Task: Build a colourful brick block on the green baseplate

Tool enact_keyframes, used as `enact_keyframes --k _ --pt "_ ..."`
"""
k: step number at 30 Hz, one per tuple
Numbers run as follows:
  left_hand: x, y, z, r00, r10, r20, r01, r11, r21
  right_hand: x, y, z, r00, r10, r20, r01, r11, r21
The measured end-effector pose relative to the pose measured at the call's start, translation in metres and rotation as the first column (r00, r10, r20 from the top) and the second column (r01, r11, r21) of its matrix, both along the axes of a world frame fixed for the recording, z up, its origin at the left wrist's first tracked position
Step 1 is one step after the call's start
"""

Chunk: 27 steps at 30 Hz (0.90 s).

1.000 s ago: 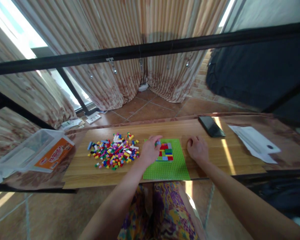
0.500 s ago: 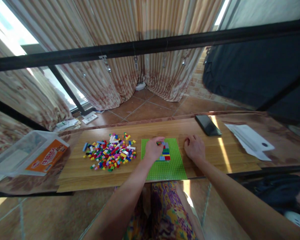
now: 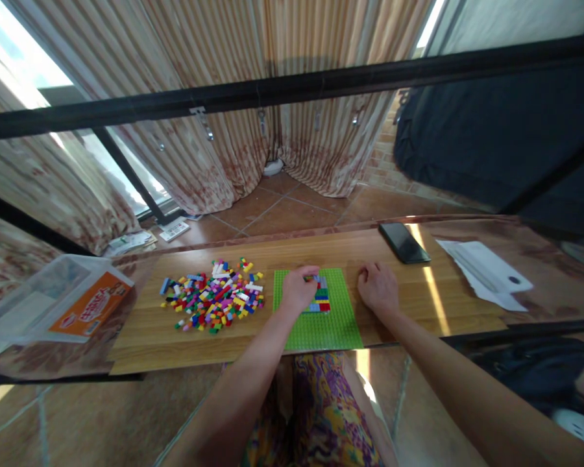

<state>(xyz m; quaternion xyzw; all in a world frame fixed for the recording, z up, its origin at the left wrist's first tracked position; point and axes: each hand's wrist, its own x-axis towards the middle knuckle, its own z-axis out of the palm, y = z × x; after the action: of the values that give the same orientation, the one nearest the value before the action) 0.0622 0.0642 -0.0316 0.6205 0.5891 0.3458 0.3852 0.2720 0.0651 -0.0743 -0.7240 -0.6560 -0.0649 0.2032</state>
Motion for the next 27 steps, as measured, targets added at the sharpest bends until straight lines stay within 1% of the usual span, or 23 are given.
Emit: enact_keyframes --k 4,11,15,20,27 --pt "-0.0028 0.0002 -0.0016 0.999 -0.02 0.043 0.02 1.0 -0.003 -0.0005 -0.0001 0.002 1.0 -0.004 -0.01 0.004 1.0 -0.015" --pt "-0.0058 0.0027 -0.0041 0.996 -0.019 0.085 0.024 0.998 -0.06 -0.0008 -0.0004 0.003 1.0 -0.003 -0.014 0.002 1.0 -0.015" --pt "-0.005 0.0055 -0.0066 0.998 0.009 0.062 -0.005 0.998 -0.069 -0.0007 -0.0008 0.003 1.0 0.001 -0.023 -0.001 1.0 -0.005" --pt "-0.0042 0.0089 -0.0079 0.999 0.023 -0.023 -0.024 0.999 -0.043 -0.0004 -0.0006 0.0025 1.0 0.003 -0.018 -0.003 1.0 -0.005" --pt "0.0003 0.0088 -0.006 0.999 0.025 -0.022 -0.026 0.998 -0.061 0.0006 0.0012 0.0 1.0 0.0 -0.001 0.0 1.0 -0.002"
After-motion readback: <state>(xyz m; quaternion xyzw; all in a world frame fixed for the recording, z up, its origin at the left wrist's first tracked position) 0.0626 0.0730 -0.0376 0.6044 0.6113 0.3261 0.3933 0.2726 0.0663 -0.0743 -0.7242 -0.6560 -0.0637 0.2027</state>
